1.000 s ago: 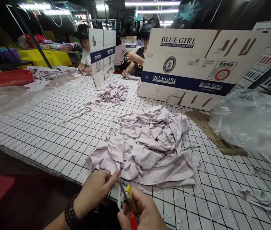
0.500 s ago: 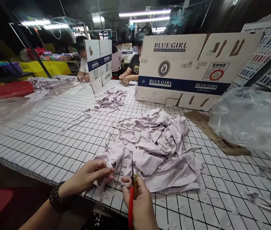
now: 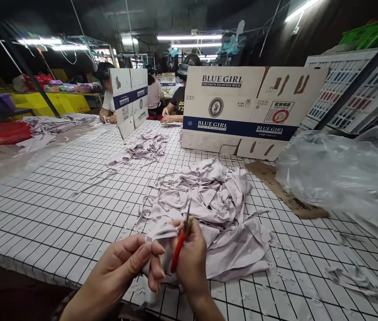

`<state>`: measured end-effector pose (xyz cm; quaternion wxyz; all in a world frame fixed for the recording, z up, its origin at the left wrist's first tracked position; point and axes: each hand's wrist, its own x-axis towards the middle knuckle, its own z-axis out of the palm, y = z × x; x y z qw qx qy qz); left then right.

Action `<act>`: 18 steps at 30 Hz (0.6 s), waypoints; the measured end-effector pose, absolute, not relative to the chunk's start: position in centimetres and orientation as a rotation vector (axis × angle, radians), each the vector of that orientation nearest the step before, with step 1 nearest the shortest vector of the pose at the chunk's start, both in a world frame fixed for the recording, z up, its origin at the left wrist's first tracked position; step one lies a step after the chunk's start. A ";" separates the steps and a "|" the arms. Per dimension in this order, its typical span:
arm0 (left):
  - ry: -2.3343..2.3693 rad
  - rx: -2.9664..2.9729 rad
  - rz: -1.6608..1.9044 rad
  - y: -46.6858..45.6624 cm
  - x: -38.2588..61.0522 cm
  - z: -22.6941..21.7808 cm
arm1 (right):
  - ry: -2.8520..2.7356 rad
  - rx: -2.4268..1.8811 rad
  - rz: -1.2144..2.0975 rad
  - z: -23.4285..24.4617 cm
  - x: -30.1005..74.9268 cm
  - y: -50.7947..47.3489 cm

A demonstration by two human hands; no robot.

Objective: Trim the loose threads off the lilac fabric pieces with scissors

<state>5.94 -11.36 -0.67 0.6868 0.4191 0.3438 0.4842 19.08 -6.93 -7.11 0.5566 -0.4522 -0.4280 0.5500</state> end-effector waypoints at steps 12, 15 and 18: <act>1.371 1.371 1.569 -12.7 5.0 -3.8 | -1.545 -1.088 1.505 -5.8 16.9 -4.5; 1.273 1.251 1.434 -12.7 4.6 -4.7 | -1.475 -1.132 1.665 -8.4 17.4 -5.5; 1.123 1.187 1.378 -12.4 4.5 -5.2 | -1.391 -1.134 1.802 -9.5 17.7 -6.2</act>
